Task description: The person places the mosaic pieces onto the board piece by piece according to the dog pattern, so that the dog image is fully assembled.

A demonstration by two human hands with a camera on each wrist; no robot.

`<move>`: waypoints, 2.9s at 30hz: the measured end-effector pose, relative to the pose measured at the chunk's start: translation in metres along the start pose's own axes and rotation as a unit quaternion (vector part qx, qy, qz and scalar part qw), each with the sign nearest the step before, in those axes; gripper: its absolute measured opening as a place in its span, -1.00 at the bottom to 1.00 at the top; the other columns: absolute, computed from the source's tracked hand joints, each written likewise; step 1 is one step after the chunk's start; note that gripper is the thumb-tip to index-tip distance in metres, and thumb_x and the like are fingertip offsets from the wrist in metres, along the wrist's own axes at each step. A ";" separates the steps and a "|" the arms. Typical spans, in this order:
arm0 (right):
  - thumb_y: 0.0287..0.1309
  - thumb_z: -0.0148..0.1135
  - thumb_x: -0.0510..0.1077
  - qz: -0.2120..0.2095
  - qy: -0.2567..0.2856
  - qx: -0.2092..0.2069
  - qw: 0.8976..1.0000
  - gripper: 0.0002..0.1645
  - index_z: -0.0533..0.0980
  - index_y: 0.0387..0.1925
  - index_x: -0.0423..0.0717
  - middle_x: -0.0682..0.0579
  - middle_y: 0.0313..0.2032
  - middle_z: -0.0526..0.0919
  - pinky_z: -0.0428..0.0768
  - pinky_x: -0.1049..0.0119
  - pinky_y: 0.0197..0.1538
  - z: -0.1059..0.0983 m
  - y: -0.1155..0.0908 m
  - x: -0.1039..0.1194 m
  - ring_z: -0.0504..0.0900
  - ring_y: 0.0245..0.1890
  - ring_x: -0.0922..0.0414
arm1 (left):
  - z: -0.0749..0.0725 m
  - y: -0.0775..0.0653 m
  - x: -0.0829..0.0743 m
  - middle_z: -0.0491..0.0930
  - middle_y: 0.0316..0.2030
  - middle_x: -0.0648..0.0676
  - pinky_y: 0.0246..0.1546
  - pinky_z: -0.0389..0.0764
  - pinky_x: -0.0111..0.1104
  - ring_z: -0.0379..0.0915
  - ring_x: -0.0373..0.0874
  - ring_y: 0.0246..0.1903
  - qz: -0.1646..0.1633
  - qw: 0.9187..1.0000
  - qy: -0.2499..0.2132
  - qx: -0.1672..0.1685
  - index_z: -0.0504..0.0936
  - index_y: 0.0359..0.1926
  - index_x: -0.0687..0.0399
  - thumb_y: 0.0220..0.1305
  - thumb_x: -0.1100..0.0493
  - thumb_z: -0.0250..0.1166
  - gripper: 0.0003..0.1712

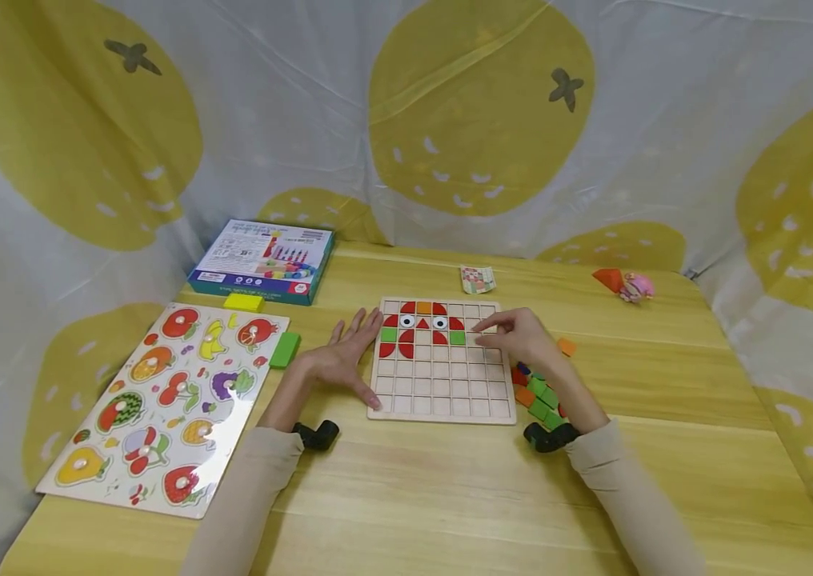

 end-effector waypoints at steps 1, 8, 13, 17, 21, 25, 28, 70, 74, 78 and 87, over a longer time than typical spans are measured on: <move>0.10 0.39 -0.07 0.009 -0.003 -0.008 1.000 -0.71 0.68 -0.13 -0.06 0.15 -0.71 0.21 0.16 0.38 -0.60 -0.012 -0.004 -0.008 0.16 -0.69 0.19 | 0.000 0.001 0.000 -0.57 0.53 0.04 0.46 -0.57 0.09 -0.77 0.05 0.50 -0.001 1.000 0.001 0.000 -0.43 0.52 0.04 -0.35 -0.33 0.57 0.68; 0.11 0.37 -0.08 0.030 -0.023 -0.030 0.999 -0.63 0.64 -0.06 -0.17 0.19 -0.75 0.19 0.18 0.36 -0.62 -0.073 -0.031 -0.053 0.17 -0.72 0.23 | 0.000 0.001 0.001 -0.56 0.53 0.05 0.46 -0.56 0.10 -0.76 0.05 0.50 0.003 1.000 -0.004 -0.002 -0.43 0.52 0.05 -0.36 -0.32 0.58 0.69; 0.06 0.42 -0.07 0.045 -0.007 0.024 0.999 -0.57 0.64 -0.05 -0.21 0.19 -0.71 0.19 0.16 0.36 -0.58 -0.080 -0.044 -0.068 0.15 -0.66 0.26 | 0.000 0.001 0.001 -0.55 0.53 0.05 0.46 -0.56 0.10 -0.76 0.05 0.50 0.001 1.000 -0.008 -0.001 -0.43 0.52 0.04 -0.35 -0.31 0.58 0.68; 0.05 0.43 -0.09 0.038 0.013 0.056 0.998 -0.59 0.65 -0.07 -0.21 0.16 -0.73 0.31 0.20 0.38 -0.56 -0.070 -0.051 -0.069 0.15 -0.68 0.28 | 0.000 0.002 0.000 -0.55 0.54 0.04 0.46 -0.55 0.10 -0.76 0.05 0.51 0.000 1.000 -0.009 -0.001 -0.42 0.52 0.04 -0.35 -0.31 0.59 0.68; 0.00 0.45 -0.13 0.013 0.027 0.075 0.997 -0.59 0.65 -0.08 -0.22 0.14 -0.77 0.29 0.21 0.41 -0.58 -0.054 -0.051 -0.062 0.11 -0.73 0.28 | -0.001 0.001 -0.001 -0.54 0.54 0.06 0.46 -0.54 0.12 -0.75 0.07 0.51 0.004 1.000 -0.006 -0.003 -0.42 0.52 0.06 -0.36 -0.32 0.58 0.68; -0.04 0.48 -0.15 -0.003 0.004 0.087 0.996 -0.60 0.67 -0.10 -0.19 0.17 -0.74 0.14 0.15 0.44 -0.56 -0.039 -0.046 -0.056 0.07 -0.70 0.28 | -0.001 0.001 -0.001 -0.54 0.54 0.06 0.46 -0.54 0.13 -0.74 0.07 0.51 0.008 1.000 -0.003 -0.003 -0.42 0.52 0.06 -0.35 -0.32 0.58 0.68; -0.04 0.48 -0.16 -0.014 -0.016 0.085 0.996 -0.64 0.68 -0.15 -0.19 0.16 -0.72 0.11 0.09 0.43 -0.57 -0.033 -0.043 -0.053 0.05 -0.68 0.27 | -0.001 0.001 -0.001 -0.55 0.53 0.05 0.46 -0.55 0.11 -0.75 0.06 0.51 0.006 1.000 -0.003 -0.004 -0.43 0.52 0.05 -0.36 -0.32 0.58 0.69; -0.05 0.49 -0.14 0.001 -0.056 0.073 0.996 -0.60 0.64 -0.13 -0.18 0.10 -0.66 0.34 0.22 0.42 -0.53 -0.050 -0.016 -0.056 0.22 -0.66 0.25 | 0.000 0.001 0.000 -0.57 0.53 0.03 0.46 -0.57 0.10 -0.76 0.06 0.50 0.004 1.000 -0.001 0.000 -0.44 0.52 0.03 -0.35 -0.33 0.58 0.69; -0.05 0.49 -0.14 -0.017 -0.058 0.074 0.995 -0.63 0.66 -0.16 -0.20 0.10 -0.66 0.32 0.20 0.43 -0.54 -0.051 -0.014 -0.058 0.19 -0.67 0.27 | 0.001 0.002 0.001 -0.58 0.53 0.03 0.46 -0.57 0.10 -0.76 0.05 0.50 0.005 1.000 0.003 -0.001 -0.45 0.52 0.03 -0.37 -0.34 0.58 0.70; -0.05 0.49 -0.10 -0.028 -0.072 0.066 0.995 -0.66 0.67 -0.20 -0.17 0.12 -0.69 0.23 0.16 0.41 -0.53 -0.049 -0.013 -0.057 0.15 -0.67 0.27 | 0.001 0.002 0.002 -0.58 0.53 0.03 0.46 -0.56 0.10 -0.76 0.05 0.50 0.007 1.000 0.007 -0.004 -0.46 0.52 0.03 -0.38 -0.35 0.57 0.71; -0.02 0.48 -0.11 -0.023 -0.021 0.065 0.997 -0.67 0.68 -0.17 -0.14 0.10 -0.68 0.20 0.13 0.39 -0.57 -0.022 -0.012 -0.023 0.14 -0.66 0.24 | 0.001 0.002 0.002 -0.57 0.53 0.04 0.45 -0.57 0.11 -0.76 0.06 0.50 0.011 1.000 0.007 -0.005 -0.45 0.52 0.05 -0.36 -0.34 0.57 0.70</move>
Point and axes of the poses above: each hand's wrist, its own y-axis towards the middle knuckle, its own z-axis out of the palm, x = y × z, the point moved 3 cm from there along y, towards the middle knuckle
